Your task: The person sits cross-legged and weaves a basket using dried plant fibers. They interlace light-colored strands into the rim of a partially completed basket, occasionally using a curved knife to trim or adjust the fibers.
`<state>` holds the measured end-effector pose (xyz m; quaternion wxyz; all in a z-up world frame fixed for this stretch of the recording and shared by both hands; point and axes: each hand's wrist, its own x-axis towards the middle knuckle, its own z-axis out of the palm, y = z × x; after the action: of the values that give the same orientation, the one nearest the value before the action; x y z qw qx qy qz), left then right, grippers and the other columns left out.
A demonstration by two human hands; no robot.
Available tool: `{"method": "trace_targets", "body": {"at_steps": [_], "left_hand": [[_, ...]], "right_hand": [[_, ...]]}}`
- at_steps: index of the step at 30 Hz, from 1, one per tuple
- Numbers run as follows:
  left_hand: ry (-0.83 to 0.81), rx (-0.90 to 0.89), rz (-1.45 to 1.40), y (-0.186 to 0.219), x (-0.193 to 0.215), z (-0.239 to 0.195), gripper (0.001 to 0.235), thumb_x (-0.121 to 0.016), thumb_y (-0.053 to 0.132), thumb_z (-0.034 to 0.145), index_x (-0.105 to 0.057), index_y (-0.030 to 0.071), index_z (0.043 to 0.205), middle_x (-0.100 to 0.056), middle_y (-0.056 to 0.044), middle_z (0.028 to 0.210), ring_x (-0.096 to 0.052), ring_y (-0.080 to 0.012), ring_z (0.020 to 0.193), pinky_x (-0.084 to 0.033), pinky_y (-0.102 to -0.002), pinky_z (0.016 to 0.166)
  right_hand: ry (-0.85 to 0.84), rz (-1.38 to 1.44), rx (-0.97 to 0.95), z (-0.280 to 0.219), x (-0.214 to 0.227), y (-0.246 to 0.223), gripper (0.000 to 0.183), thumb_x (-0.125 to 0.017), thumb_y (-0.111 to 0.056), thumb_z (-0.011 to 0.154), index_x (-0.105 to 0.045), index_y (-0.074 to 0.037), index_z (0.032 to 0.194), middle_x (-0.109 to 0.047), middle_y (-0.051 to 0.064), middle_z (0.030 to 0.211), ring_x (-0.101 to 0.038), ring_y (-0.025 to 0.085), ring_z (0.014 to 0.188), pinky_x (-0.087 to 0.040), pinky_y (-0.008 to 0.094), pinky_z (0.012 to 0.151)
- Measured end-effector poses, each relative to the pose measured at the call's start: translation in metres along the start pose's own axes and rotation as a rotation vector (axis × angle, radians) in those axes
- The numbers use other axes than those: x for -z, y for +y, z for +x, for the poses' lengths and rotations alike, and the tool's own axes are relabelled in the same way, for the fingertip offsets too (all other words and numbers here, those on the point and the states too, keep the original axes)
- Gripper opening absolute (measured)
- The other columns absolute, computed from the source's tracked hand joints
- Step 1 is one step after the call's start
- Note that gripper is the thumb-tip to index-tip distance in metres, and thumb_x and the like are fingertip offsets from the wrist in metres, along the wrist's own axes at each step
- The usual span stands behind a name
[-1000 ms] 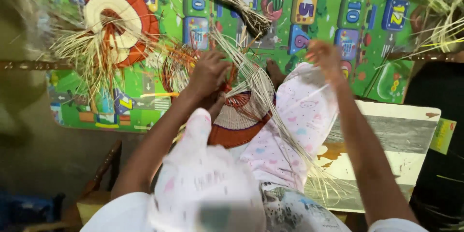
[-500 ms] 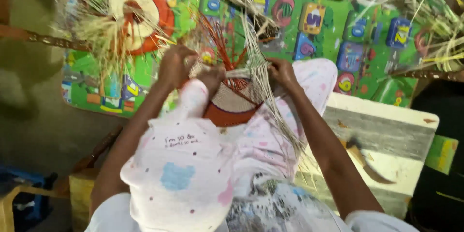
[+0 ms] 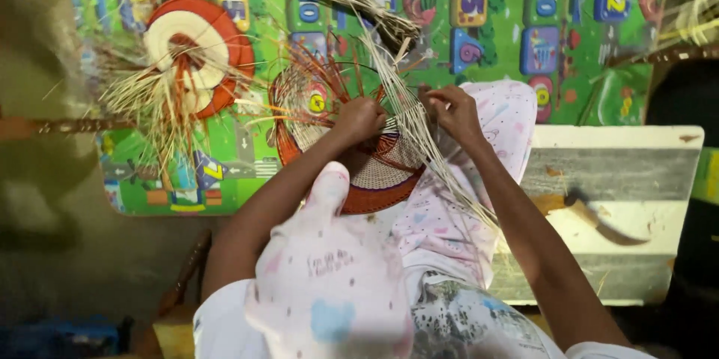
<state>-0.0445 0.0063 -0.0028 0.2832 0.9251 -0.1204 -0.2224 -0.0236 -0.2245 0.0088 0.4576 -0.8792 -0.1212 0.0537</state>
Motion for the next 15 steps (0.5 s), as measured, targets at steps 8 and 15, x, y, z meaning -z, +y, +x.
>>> {"method": "trace_targets", "body": {"at_steps": [8,15], "left_hand": [[-0.008,-0.110,0.087,-0.008,0.014,-0.008,0.019,-0.055,0.033,0.071,-0.061,0.015,0.073,-0.058,-0.009,0.063,-0.060,-0.0281,0.067,-0.048,-0.040,0.060],[-0.230,0.262,0.145,-0.075,0.051,-0.115,0.026,-0.047,0.031,0.080,-0.061,0.011,0.069,-0.057,-0.010,0.059,-0.061,-0.0301,0.062,-0.049,-0.041,0.059]], "right_hand": [[-0.246,-0.060,0.092,0.001,0.010,-0.117,0.008,-0.064,-0.013,0.072,-0.065,-0.007,0.078,-0.056,0.010,0.069,-0.051,0.025,0.069,-0.043,0.034,0.064],[-0.335,-0.146,0.000,-0.002,-0.004,-0.088,0.009,-0.066,-0.014,0.070,-0.063,-0.006,0.071,-0.052,0.009,0.062,-0.050,0.023,0.066,-0.042,0.033,0.062]]}}
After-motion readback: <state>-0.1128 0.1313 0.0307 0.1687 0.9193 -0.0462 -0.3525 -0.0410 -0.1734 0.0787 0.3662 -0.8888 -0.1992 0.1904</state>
